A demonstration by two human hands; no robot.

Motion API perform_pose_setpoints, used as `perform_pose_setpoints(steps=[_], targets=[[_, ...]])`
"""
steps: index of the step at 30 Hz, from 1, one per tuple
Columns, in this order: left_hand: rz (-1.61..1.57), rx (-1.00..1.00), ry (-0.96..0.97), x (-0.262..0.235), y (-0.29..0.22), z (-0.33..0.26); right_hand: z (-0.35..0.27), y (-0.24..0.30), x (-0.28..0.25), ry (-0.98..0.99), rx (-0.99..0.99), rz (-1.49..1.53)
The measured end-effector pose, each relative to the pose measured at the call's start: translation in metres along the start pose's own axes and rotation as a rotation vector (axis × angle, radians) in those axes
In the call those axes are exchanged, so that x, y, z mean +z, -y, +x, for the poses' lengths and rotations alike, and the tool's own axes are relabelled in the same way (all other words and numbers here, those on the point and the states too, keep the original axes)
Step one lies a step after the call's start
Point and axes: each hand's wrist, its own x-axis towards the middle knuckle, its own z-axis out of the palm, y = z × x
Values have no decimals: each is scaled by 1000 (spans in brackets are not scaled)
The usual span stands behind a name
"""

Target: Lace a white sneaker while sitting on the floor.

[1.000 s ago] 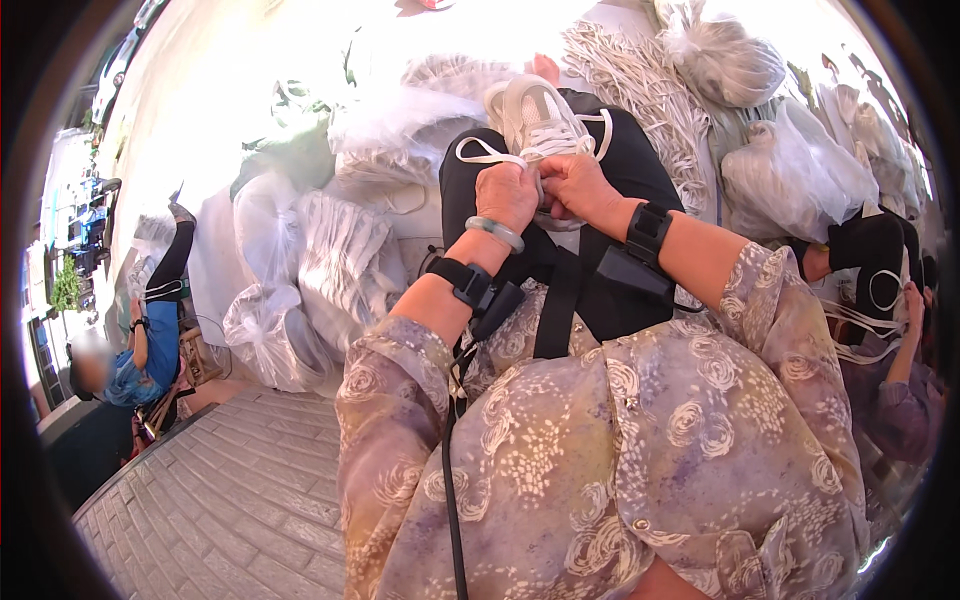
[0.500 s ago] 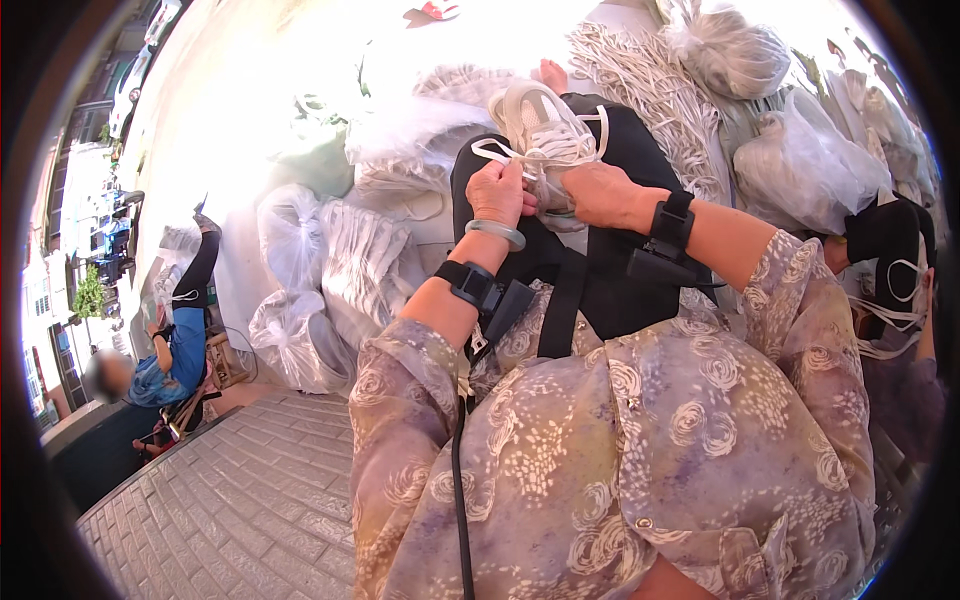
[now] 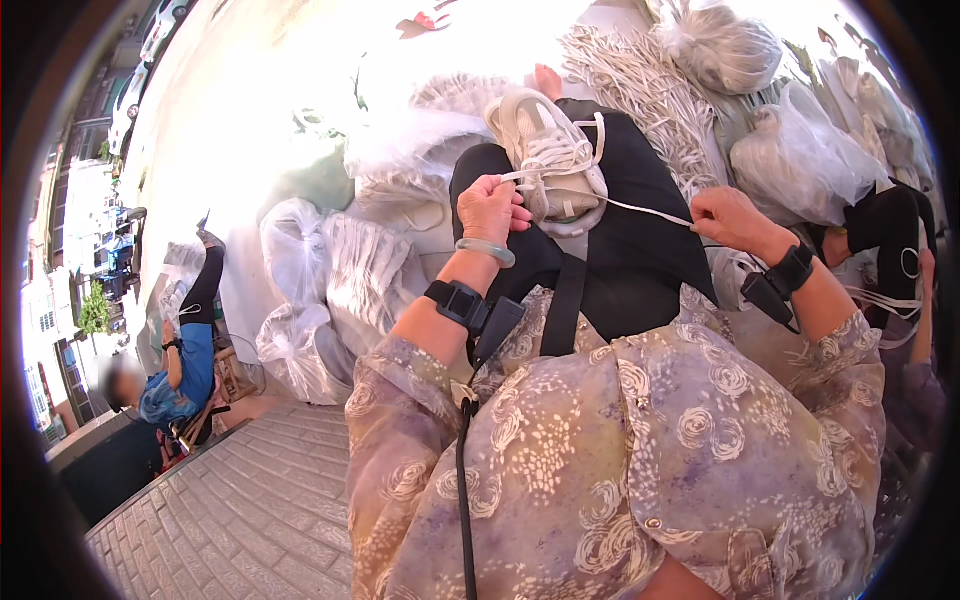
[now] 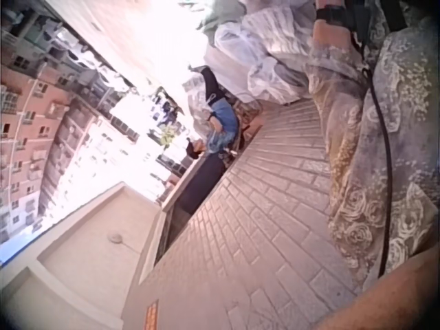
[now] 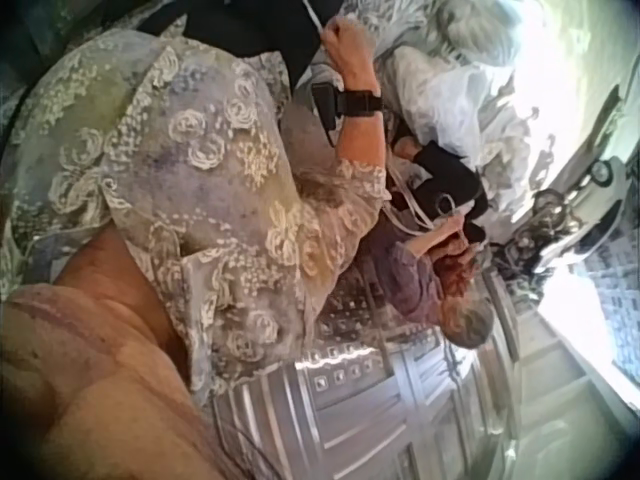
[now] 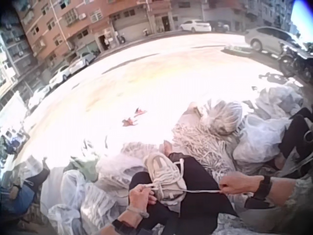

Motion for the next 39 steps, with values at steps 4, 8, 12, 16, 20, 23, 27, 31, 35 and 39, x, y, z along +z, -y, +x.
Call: perform_pose_setpoints(steps=[4,8,12,16,20,23,27,31,35,39], targets=[[407,260,105,-9,11,-6,38,35,2,-257,-242,-1],[980,635,97,2,12,-12,75,54,25,-366,-314,-130],[1078,585,87,8,11,-2,96,71,37,-349,-252,-223],[1091,589,83,12,6,7,110,67,35,-323,-188,-96],[1112,557,49,9,-6,15,119,68,33,-325,-132,59],[1058,522,151,6,-9,19,114,68,37,-352,-127,69],[916,618,197,7,0,20,105,65,36,-399,-95,66],[710,723,-16,-7,5,30,106,71,33,-434,-225,129],[832,553,-165,-28,3,22,110,82,33,-425,-311,87],[1010,639,-252,2,5,8,107,72,43,-479,-241,97]])
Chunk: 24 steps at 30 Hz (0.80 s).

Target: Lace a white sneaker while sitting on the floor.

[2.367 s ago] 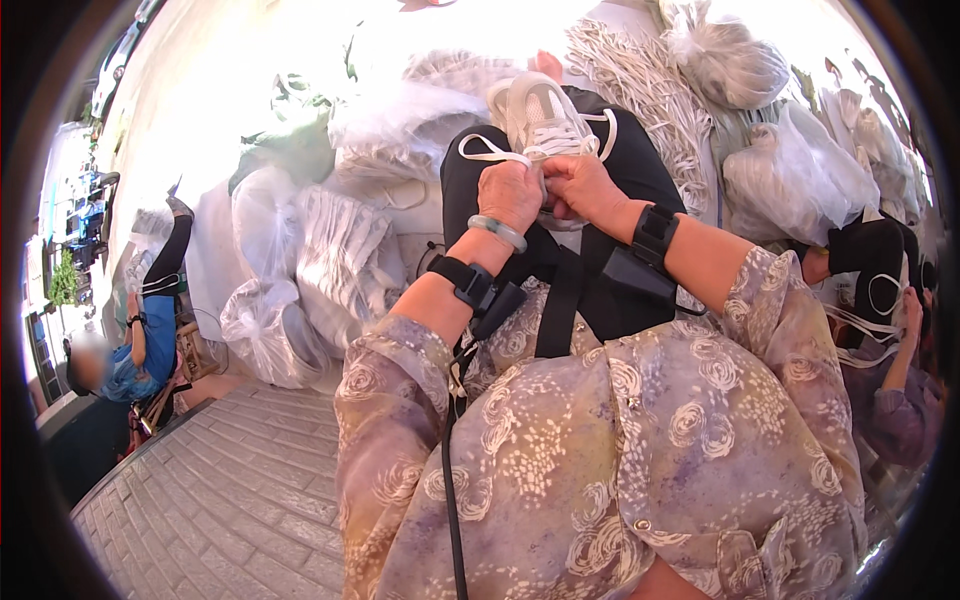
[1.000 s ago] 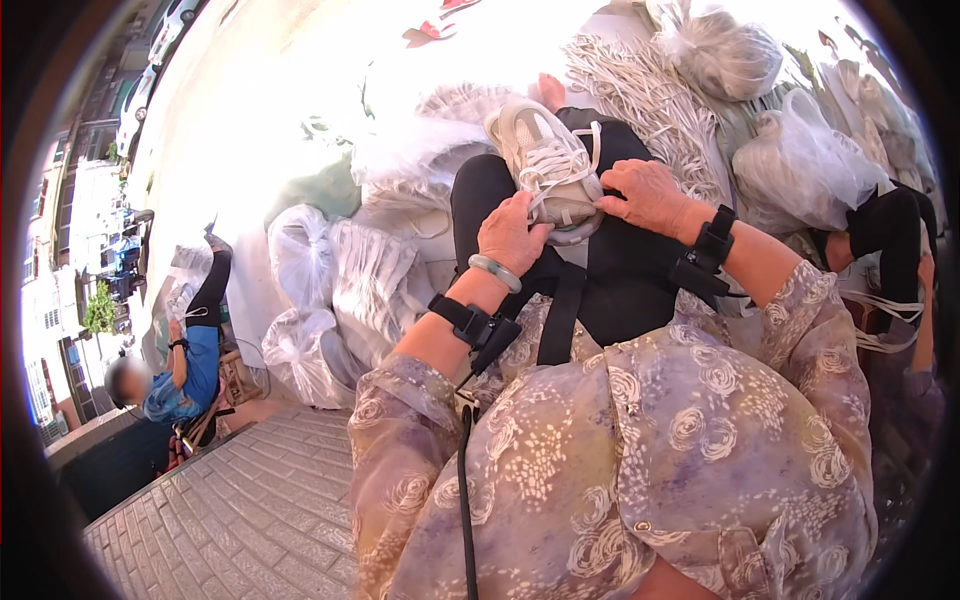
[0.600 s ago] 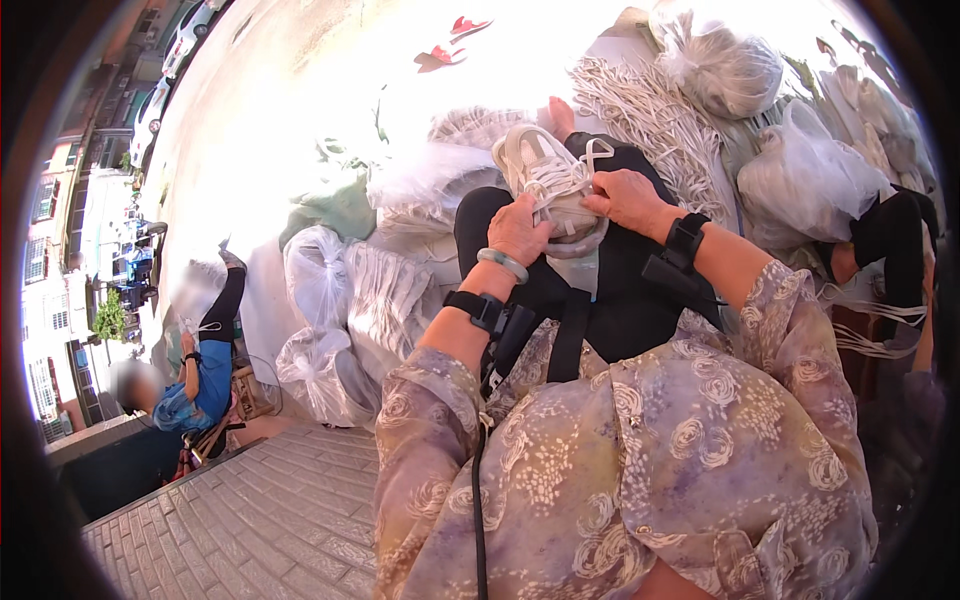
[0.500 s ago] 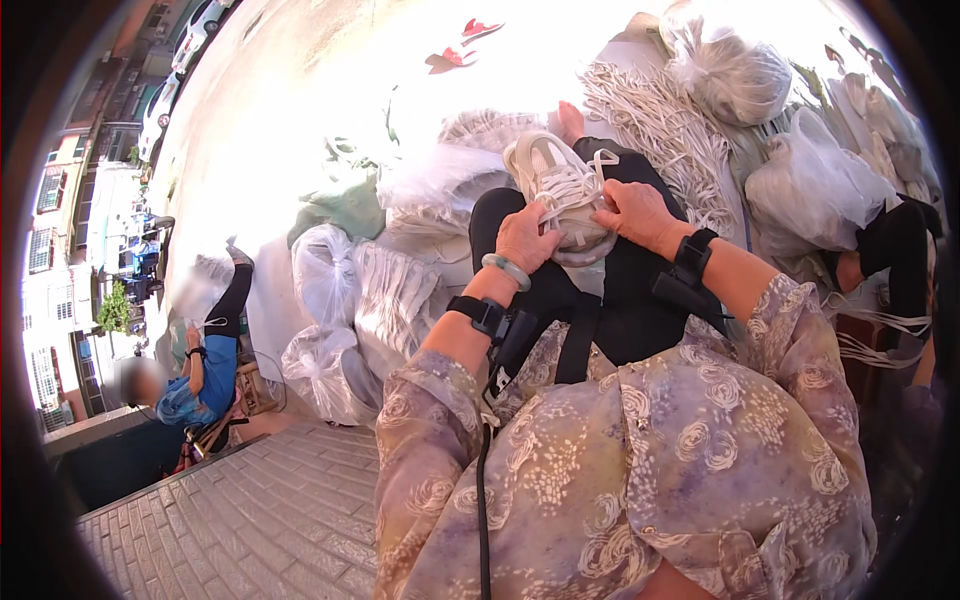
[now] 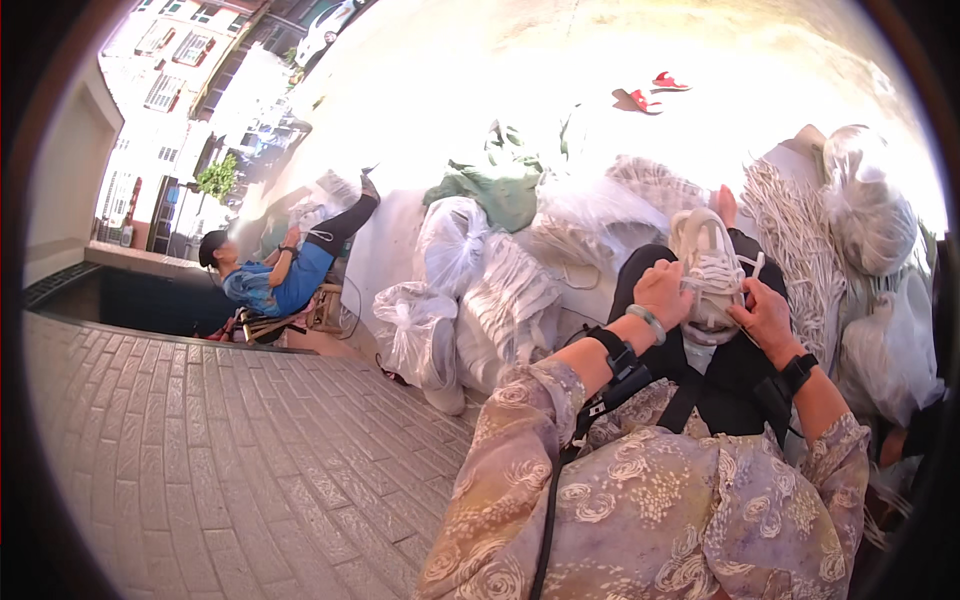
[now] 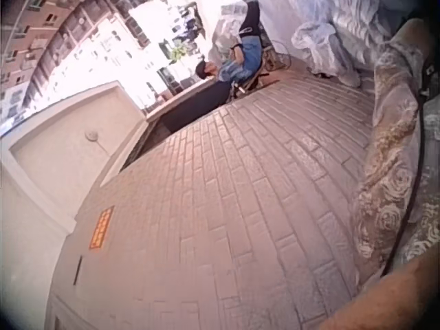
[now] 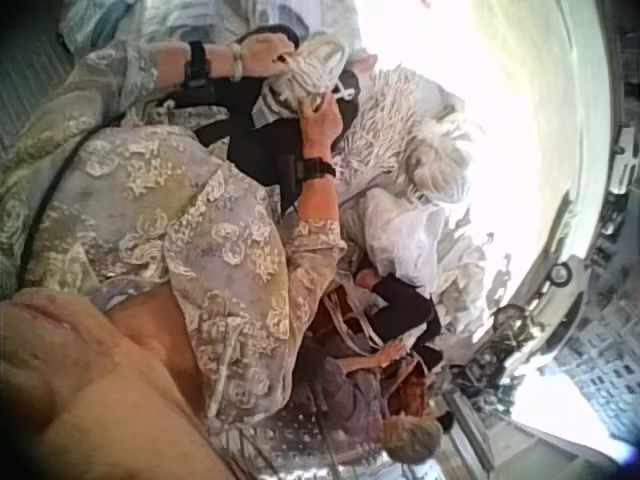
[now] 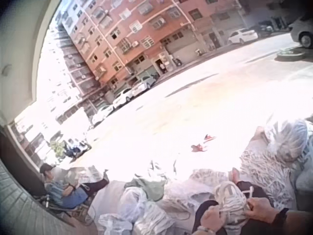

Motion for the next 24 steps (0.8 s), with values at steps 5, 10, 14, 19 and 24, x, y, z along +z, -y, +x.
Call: perform_pose_setpoints(steps=[5,10,14,19,24], targets=[[-54,413,-192,2,-32,3,0,-9,7,-30,4,-40],[12,549,-122,20,-44,0,6,3,10,-42,55,-32],[-16,455,-75,41,-52,5,-2,-11,9,-98,8,-41],[-39,389,-114,41,-39,0,-3,-3,14,-59,-36,-38],[-42,379,-154,49,-43,7,-3,-9,9,-52,-95,-26]])
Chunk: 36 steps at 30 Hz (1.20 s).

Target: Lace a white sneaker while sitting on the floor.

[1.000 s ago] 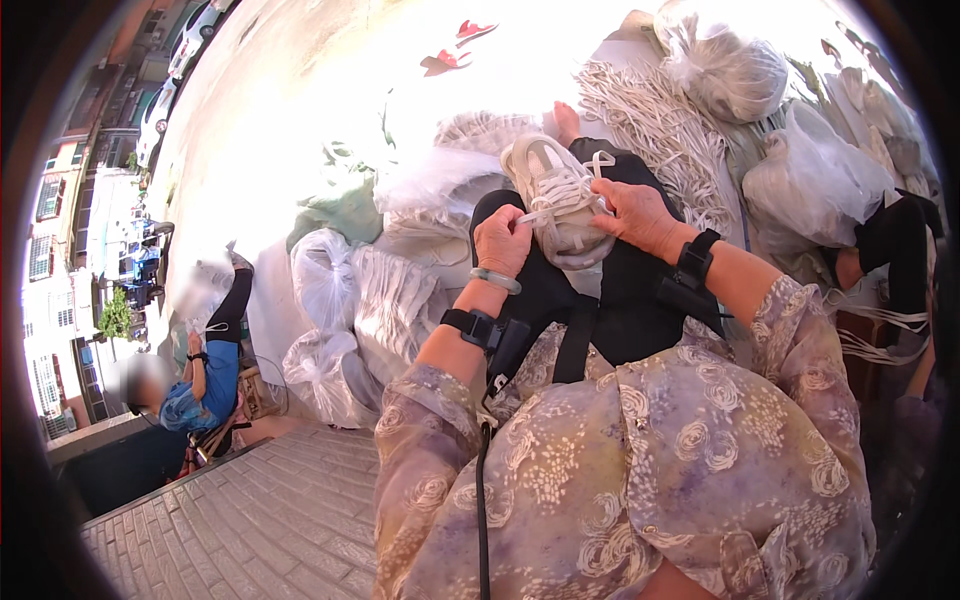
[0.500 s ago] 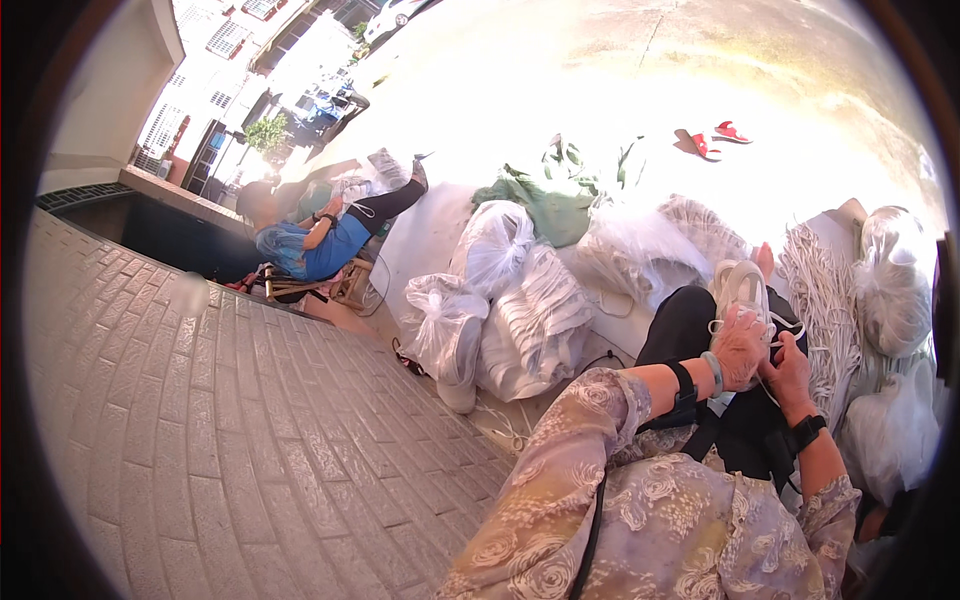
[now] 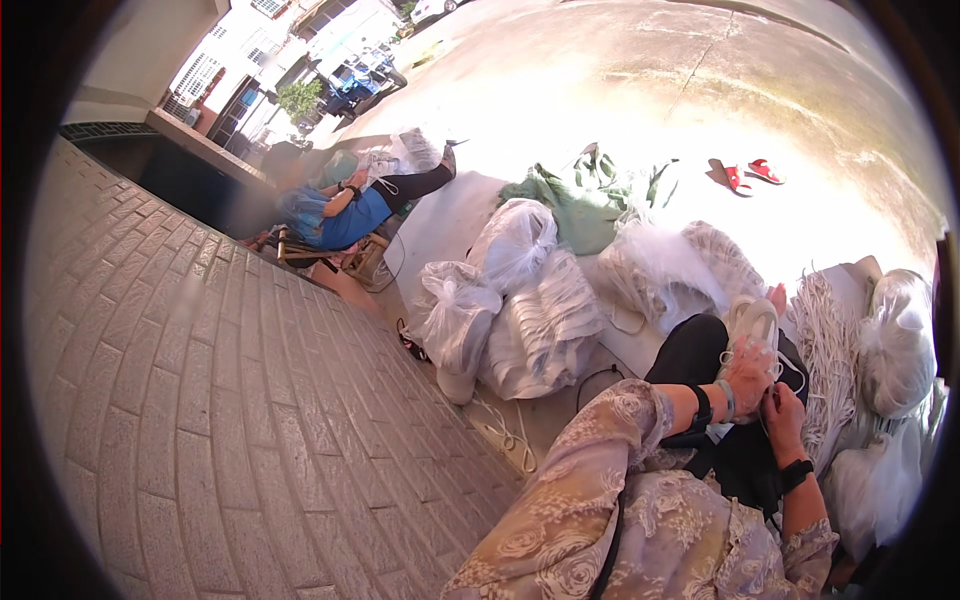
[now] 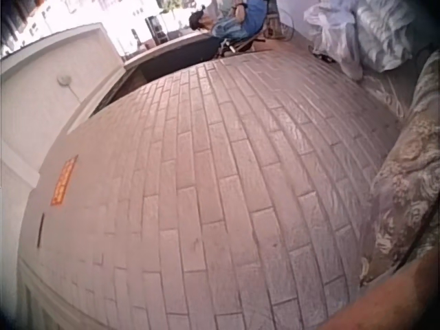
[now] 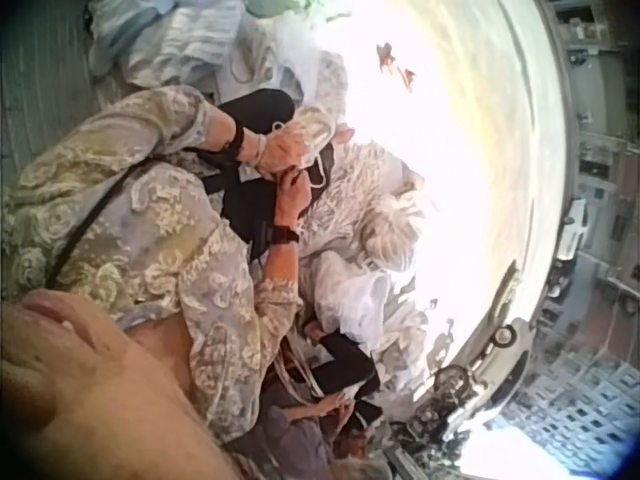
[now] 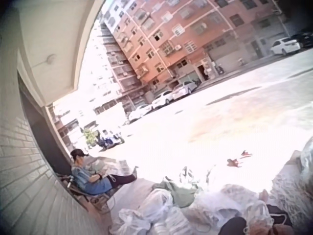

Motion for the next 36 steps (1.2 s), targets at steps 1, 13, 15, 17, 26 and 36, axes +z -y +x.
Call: perform_pose_setpoints(steps=[1,13,15,17,26,36], targets=[[5,19,-1,2,-3,4,-1,-3,-2,-13,17,-13],[123,187,102,-7,-4,5,5,-12,4,64,30,61],[135,136,205,-5,-5,2,4,-12,6,50,15,115],[150,112,263,-3,-9,1,-1,-12,6,43,22,91],[217,186,242,-21,-18,18,4,-6,-7,16,70,162],[209,-73,382,-140,53,-55,-2,-5,-5,16,96,219]])
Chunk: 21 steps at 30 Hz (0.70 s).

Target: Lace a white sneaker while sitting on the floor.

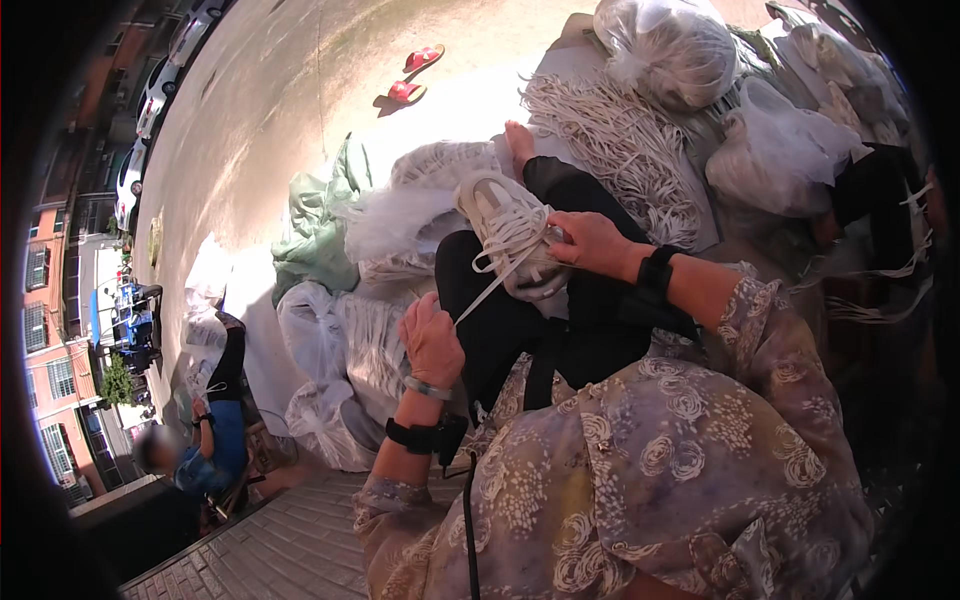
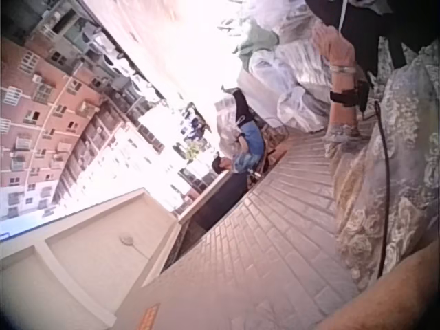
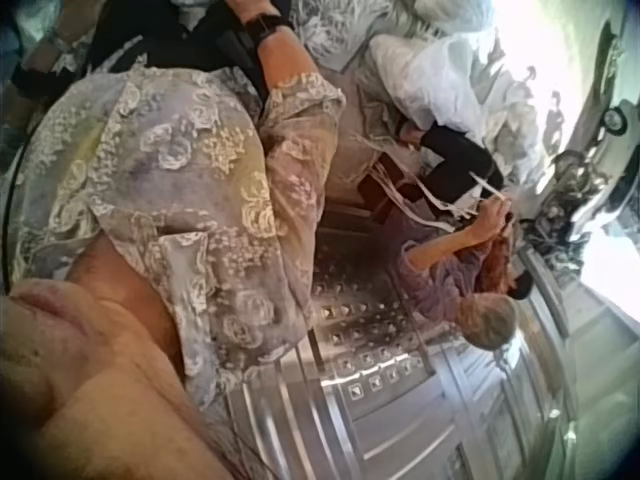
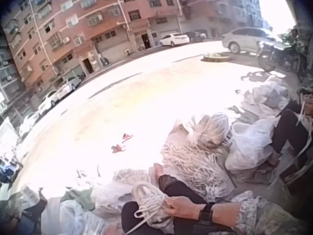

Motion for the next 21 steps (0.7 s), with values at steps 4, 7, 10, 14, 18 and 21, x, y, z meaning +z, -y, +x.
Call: perform_pose_setpoints(steps=[4,7,10,14,18,21], targets=[[-128,-165,48,4,24,-43,-3,-2,-7,54,152,104],[-87,-85,133,-2,4,-38,3,-15,-6,-179,176,-11],[-78,-54,103,-11,-10,-3,16,-21,0,-280,39,-34],[-252,-2,-110,13,-3,44,32,-17,3,-41,100,126],[-191,-11,-100,31,-12,70,32,-16,3,47,142,208],[-239,-55,-46,41,-12,76,33,-17,4,66,166,235]])
